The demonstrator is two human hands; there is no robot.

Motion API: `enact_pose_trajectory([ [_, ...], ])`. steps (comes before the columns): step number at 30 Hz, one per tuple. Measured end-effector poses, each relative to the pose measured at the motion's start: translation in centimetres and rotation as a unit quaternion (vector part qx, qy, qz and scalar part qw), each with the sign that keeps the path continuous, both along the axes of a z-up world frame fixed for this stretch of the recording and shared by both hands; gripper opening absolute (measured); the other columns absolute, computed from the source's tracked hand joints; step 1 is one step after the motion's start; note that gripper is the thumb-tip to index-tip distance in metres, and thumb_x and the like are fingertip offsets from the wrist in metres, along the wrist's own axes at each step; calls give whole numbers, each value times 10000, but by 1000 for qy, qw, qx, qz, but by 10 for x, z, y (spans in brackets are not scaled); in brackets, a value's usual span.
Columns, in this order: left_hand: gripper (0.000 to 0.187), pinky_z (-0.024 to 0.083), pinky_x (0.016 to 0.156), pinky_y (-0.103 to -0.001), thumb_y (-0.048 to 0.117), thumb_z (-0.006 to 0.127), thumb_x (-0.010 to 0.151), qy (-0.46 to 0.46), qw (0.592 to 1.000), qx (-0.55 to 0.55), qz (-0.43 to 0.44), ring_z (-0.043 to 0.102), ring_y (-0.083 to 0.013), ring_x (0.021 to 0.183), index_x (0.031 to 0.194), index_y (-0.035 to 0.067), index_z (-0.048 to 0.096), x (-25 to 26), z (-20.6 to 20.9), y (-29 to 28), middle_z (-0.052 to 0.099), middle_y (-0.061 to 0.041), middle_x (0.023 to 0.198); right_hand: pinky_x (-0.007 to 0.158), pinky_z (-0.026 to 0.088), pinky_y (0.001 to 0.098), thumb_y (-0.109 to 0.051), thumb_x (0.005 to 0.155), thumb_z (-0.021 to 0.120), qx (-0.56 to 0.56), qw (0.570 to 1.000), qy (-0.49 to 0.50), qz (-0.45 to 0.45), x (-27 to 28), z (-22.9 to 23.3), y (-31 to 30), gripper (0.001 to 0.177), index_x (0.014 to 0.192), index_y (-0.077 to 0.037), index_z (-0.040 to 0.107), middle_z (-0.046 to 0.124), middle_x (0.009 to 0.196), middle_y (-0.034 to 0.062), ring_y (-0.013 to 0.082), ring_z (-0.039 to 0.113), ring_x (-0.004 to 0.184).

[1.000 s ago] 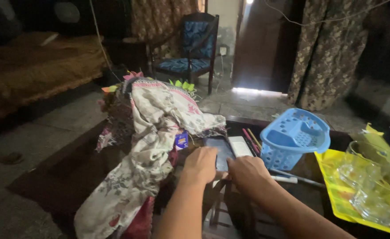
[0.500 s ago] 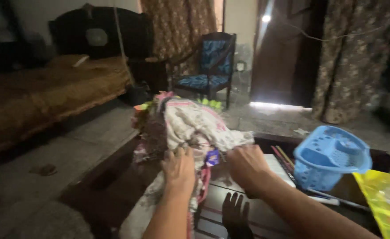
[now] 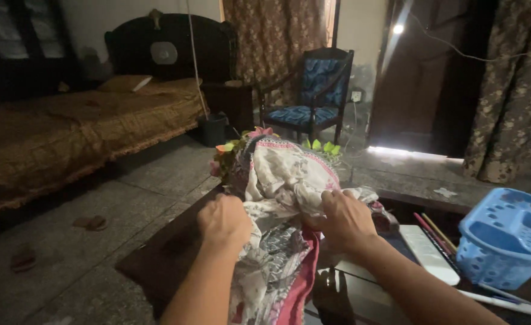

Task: Cleaning a blue plastic organizer with a cloth and organizing artificial flowers on a coffee table.

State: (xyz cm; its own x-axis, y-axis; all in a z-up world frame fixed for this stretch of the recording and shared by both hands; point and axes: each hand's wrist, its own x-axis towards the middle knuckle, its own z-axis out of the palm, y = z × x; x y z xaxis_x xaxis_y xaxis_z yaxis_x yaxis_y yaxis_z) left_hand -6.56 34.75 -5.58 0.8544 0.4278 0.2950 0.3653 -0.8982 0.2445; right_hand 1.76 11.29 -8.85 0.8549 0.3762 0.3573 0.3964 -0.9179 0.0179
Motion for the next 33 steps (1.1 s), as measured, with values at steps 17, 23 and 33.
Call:
enact_pose_trajectory([
  [17,872,538,910,-569,368,841,776,182,977,113,-18,527,-383,1290,1496,125,412,12,-8,-23,498,-150,1428,928,560,477,-509,822,759,145,979,125,-65,-12,-4,20,806,1411,-87,406,633,1244,217,366,661,1146],
  [23,1046,573,843,-534,418,866,714,140,976,153,-65,490,-410,1294,1535,94,304,26,-9,-65,406,-186,1496,928,541,482,-471,706,839,194,976,96,-33,-30,13,2,802,1334,-104,500,663,1213,191,377,667,1118],
  [33,813,385,1049,-652,430,742,893,300,947,115,-24,492,-474,1326,1521,88,357,7,14,-95,461,-269,1488,929,581,424,-317,732,841,136,984,88,-72,-13,18,-76,540,1156,-77,609,685,1194,138,304,699,1086],
])
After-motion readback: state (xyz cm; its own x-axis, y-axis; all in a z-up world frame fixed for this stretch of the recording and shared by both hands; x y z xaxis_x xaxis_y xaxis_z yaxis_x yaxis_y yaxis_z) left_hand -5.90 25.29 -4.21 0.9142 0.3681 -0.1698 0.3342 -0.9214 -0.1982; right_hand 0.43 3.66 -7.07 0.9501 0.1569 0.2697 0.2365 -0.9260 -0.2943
